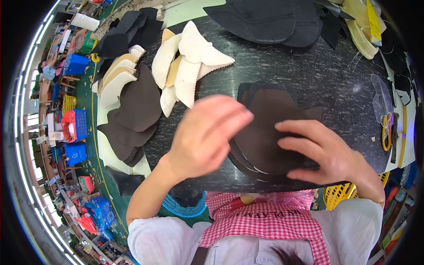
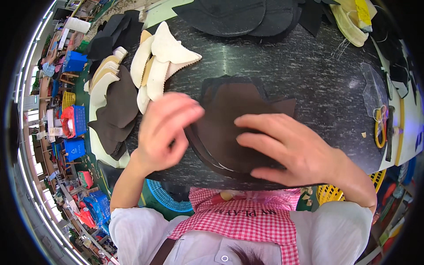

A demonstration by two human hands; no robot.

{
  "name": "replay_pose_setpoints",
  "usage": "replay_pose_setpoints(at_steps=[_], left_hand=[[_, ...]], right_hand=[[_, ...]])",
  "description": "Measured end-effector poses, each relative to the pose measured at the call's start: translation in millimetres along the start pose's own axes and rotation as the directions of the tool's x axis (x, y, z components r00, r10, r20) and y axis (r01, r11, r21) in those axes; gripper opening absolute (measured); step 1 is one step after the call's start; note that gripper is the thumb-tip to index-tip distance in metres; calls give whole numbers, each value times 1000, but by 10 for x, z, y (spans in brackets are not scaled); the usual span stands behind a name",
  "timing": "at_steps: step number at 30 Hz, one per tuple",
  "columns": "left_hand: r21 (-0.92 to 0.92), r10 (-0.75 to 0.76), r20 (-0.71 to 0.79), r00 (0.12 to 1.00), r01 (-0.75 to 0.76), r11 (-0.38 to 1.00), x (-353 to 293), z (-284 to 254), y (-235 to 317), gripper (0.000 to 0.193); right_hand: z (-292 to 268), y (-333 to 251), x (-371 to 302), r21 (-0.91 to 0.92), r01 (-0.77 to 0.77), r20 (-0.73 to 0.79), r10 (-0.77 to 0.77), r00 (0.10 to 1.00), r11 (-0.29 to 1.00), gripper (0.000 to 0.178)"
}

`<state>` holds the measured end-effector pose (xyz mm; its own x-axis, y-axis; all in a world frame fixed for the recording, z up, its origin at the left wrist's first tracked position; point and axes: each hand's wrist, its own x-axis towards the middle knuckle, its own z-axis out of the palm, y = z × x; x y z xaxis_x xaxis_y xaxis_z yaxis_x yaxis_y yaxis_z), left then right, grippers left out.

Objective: The person peels the backing off adhesive foam inserts and presses them onto fabric cutouts by hand. After gathering and sorting the assembled cutouts, the person repeats the peeling and adhering process on another set of cutouts.

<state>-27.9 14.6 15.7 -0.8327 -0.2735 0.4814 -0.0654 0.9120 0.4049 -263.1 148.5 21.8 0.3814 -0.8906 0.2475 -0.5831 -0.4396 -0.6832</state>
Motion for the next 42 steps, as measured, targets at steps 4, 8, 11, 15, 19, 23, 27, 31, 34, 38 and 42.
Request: replay_pose_setpoints(at_steps=[4, 8, 11, 15, 19, 23, 27, 31, 34, 38, 42], left_hand=[[-340, -26, 255, 967, 115, 933, -31, 103, 5, 64], [-425, 10, 386, 922, 168, 890, -37, 61, -83, 61], [-377, 30, 376, 926, 124, 918, -28, 74, -54, 62], [-392, 20, 368, 929, 136, 910, -23, 94, -83, 61], [-379, 35, 374, 927, 118, 918, -19, 74, -84, 62], [-367, 47, 361, 931, 95, 925, -16, 105, -88, 62], [-359, 39, 361, 932, 101, 928, -35, 110, -87, 62], [-365, 47, 352, 935, 91, 927, -35, 108, -82, 62], [-364, 46, 355, 934, 92, 927, -41, 103, -83, 62], [-368, 54, 353, 934, 86, 926, -36, 112, -96, 63], [-361, 47, 360, 932, 93, 928, -56, 120, -75, 64]], right_hand=[[121, 74, -186, -25, 127, 25, -127, 992, 992, 30], [49, 172, -197, 227, 29, 116, -57, 992, 973, 18], [79, 160, -214, 545, -176, 26, 194, 981, 820, 14], [81, 55, -193, 492, -146, -43, 191, 981, 859, 18], [260, 27, -200, 92, 32, 3, -32, 999, 995, 18], [280, 47, -217, 154, -32, -21, 35, 999, 988, 17], [210, 26, -196, 237, -59, -23, 66, 998, 970, 24], [164, 109, -251, 124, 52, 44, -58, 997, 991, 33], [97, 182, -226, 132, 82, 57, -91, 994, 988, 28], [47, 210, -212, 216, 66, 87, -86, 992, 974, 16], [145, 235, -275, 858, -240, -59, 552, 832, 454, 12]])
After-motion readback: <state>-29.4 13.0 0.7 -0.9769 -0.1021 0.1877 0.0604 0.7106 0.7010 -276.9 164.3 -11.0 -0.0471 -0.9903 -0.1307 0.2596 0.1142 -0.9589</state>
